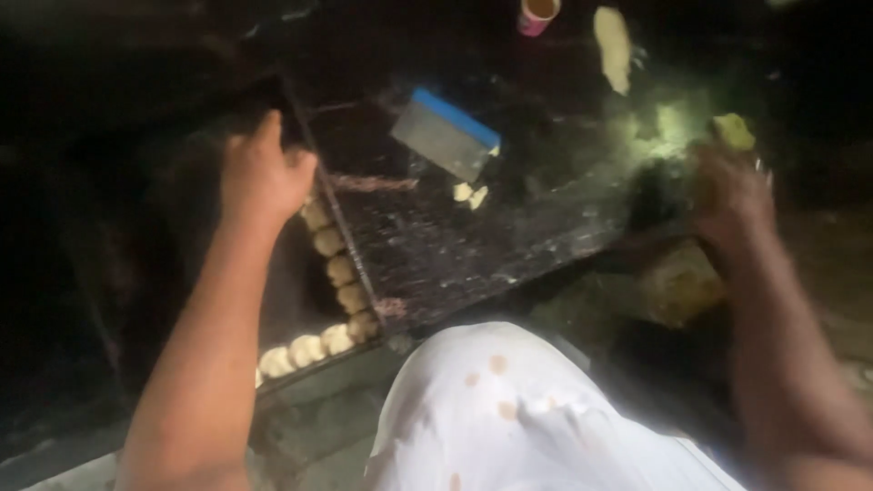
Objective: Shaping small pieces of dough into rolls and arranging them in a baking tray.
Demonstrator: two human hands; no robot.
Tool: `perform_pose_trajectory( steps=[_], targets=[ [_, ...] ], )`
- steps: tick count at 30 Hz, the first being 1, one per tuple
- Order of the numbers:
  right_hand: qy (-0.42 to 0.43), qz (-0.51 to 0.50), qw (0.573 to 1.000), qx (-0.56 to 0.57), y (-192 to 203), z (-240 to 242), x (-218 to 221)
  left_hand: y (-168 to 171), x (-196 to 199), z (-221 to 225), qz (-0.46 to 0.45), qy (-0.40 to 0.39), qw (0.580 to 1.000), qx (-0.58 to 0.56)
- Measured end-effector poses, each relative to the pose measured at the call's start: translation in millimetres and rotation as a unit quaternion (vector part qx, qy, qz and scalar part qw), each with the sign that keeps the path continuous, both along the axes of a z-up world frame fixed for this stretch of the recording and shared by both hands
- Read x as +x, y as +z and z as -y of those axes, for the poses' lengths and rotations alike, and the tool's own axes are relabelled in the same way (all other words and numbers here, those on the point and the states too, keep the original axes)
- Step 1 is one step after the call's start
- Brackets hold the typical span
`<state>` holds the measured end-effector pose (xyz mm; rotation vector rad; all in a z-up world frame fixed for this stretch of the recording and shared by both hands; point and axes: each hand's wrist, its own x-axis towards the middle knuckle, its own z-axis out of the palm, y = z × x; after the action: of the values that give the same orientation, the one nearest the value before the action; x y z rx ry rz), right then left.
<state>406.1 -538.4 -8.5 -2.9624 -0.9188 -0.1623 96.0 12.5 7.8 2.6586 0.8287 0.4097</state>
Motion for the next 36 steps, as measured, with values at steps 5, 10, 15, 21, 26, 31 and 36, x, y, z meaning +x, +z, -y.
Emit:
perform_pose_trajectory(
  steps=[5,10,15,21,26,31,36],
  targets=[
    [0.037,0.042,0.996,-0.070,-12.9,29.5,105.0,41.0,3.6,66.6,0.078,-0.065,0.995,0.005],
    [-0.098,-0.172,0.979,0.042,33.1,37.1,75.4,61.1,12.2,154.2,0.116,-0.097,0.988,-0.038],
    [-0.178,-0.187,0.966,0.012,53.2,66.1,44.3,56.1,47.7,258.2,0.130,-0.067,0.964,-0.221],
    [-0.003,-0.496,0.809,0.314,21.9,5.4,4.1,34.8,136.6,363.2,0.068,-0.110,0.865,-0.484],
    [0.249,-0.354,0.848,0.306,11.7,-62.0,35.0,8.0,152.7,370.7,0.065,0.012,0.821,-0.567],
    [0.286,-0.038,0.937,0.197,-2.6,-113.4,101.9,20.1,143.5,363.7,0.079,0.137,0.861,-0.484],
    [0.301,0.098,0.937,0.149,-33.2,-147.7,131.3,18.6,126.3,354.2,0.223,0.133,0.818,-0.513]
  ],
)
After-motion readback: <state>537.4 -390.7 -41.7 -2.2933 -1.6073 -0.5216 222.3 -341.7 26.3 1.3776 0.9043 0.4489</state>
